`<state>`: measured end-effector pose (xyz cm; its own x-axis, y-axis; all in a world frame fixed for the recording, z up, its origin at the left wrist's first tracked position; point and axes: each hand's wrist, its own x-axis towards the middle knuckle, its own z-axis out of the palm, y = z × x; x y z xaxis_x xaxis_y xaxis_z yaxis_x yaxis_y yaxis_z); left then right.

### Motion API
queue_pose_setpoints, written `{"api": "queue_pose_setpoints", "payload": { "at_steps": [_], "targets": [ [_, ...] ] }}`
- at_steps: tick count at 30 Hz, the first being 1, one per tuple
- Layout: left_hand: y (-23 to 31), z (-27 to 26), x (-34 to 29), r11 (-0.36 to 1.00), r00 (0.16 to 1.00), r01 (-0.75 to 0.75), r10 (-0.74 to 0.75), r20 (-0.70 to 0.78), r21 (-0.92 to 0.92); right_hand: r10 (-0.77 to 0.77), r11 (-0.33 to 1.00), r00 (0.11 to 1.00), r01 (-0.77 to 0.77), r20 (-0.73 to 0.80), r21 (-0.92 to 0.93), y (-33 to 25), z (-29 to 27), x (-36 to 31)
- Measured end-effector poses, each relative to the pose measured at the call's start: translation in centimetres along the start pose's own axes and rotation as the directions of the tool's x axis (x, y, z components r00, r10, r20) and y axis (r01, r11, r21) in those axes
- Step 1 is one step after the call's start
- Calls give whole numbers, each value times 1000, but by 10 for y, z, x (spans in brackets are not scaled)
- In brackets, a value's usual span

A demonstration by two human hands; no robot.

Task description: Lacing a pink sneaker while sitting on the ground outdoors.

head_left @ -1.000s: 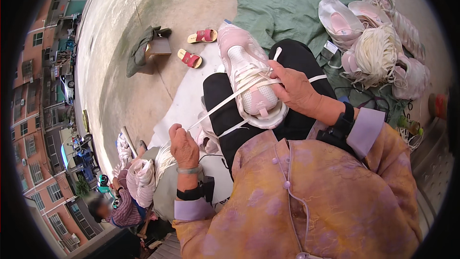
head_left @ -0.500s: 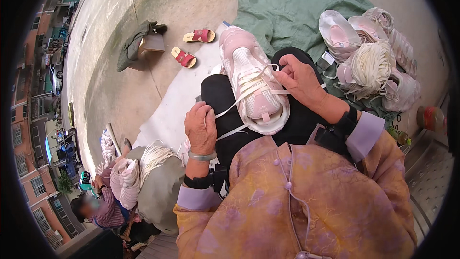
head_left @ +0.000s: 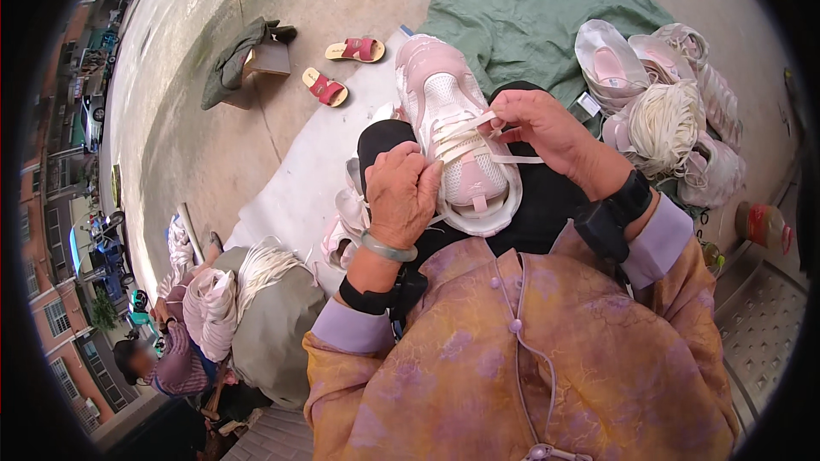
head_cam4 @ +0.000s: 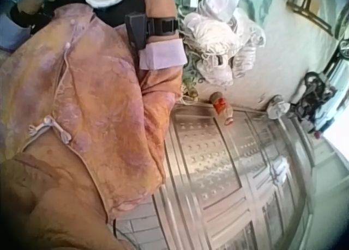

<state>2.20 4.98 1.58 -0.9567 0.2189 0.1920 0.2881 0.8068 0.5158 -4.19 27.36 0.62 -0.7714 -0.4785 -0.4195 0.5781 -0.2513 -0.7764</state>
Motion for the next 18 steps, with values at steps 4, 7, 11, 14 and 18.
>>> {"api": "queue_pose_setpoints", "payload": {
  "at_steps": [4, 7, 11, 14, 18],
  "targets": [
    [-3, 2, 0, 987, 998, 54, -53, 16, -154, 72, 995, 997, -71, -25, 69, 4, -10, -2],
    [4, -2, -3, 934, 978, 208, -199, 62, -290, 127, 984, 992, -123, -16, 130, 5, -9, -3],
    [8, -8, -7, 959, 992, 128, -129, 10, -251, 55, 963, 991, -85, -121, -257, 14, -7, 4],
    [7, -19, -10, 988, 999, 31, -35, -22, -153, 70, 936, 991, -104, -112, -336, 13, -4, 8],
    [4, -53, -14, 986, 989, -139, 143, -42, 87, 77, 942, 992, -106, -104, -319, 13, 3, 7]
  ]
}}
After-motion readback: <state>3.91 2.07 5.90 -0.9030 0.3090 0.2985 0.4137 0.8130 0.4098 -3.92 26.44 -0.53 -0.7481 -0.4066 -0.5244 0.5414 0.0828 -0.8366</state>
